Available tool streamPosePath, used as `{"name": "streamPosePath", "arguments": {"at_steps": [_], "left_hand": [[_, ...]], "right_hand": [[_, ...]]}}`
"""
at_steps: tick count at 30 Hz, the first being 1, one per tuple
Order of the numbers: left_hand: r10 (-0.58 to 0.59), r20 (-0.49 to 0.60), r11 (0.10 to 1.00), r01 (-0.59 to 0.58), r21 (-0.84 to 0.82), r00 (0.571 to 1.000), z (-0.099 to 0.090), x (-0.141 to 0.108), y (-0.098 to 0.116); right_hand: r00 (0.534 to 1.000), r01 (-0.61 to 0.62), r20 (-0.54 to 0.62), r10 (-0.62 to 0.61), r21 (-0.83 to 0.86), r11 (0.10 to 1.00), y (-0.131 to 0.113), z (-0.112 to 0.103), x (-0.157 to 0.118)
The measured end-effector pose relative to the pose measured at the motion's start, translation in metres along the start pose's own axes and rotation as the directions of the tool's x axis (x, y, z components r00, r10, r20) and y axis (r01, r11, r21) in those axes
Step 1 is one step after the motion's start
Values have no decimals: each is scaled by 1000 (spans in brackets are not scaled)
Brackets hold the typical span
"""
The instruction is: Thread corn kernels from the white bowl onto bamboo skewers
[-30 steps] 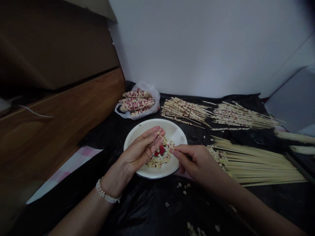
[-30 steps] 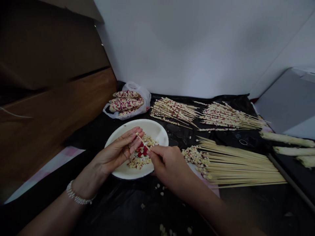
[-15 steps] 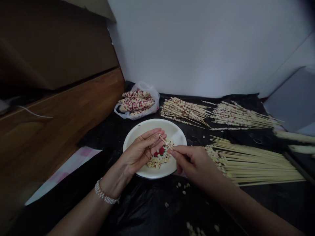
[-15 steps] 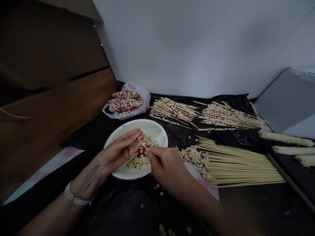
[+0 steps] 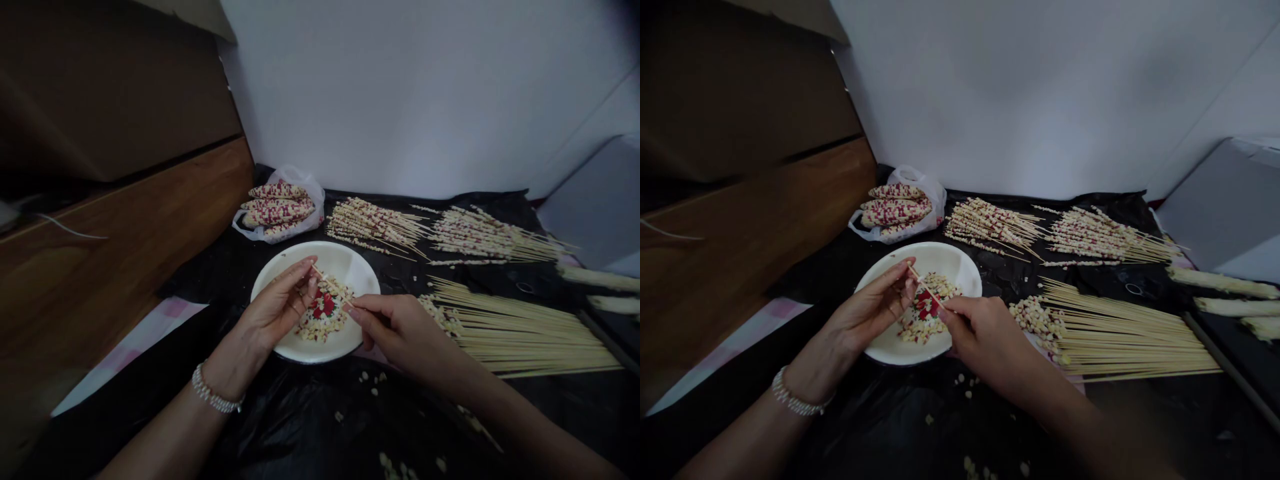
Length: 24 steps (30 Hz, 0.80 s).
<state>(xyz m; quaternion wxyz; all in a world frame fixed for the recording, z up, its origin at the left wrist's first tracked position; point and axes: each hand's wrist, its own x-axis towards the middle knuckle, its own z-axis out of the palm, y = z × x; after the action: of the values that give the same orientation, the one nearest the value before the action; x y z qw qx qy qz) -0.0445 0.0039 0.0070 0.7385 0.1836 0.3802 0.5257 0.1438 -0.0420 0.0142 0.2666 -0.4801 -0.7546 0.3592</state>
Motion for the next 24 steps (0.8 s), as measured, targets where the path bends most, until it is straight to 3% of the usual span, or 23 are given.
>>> {"name": "streamPosePath", "arguments": {"at_steps": [7, 15, 24], "left_hand": [[-50, 36, 999, 50, 12, 998, 0, -3, 1], [-100, 171, 987, 76, 139, 980, -5, -3, -2], [-139, 190, 959, 85, 270, 972, -3, -6, -7]], "right_hand": [[999, -16, -34, 17, 19, 1000, -1, 3, 0], [998, 7, -58, -3, 67, 998, 0, 7, -2], [997, -1, -73, 9, 120, 993, -2, 9, -2]]}}
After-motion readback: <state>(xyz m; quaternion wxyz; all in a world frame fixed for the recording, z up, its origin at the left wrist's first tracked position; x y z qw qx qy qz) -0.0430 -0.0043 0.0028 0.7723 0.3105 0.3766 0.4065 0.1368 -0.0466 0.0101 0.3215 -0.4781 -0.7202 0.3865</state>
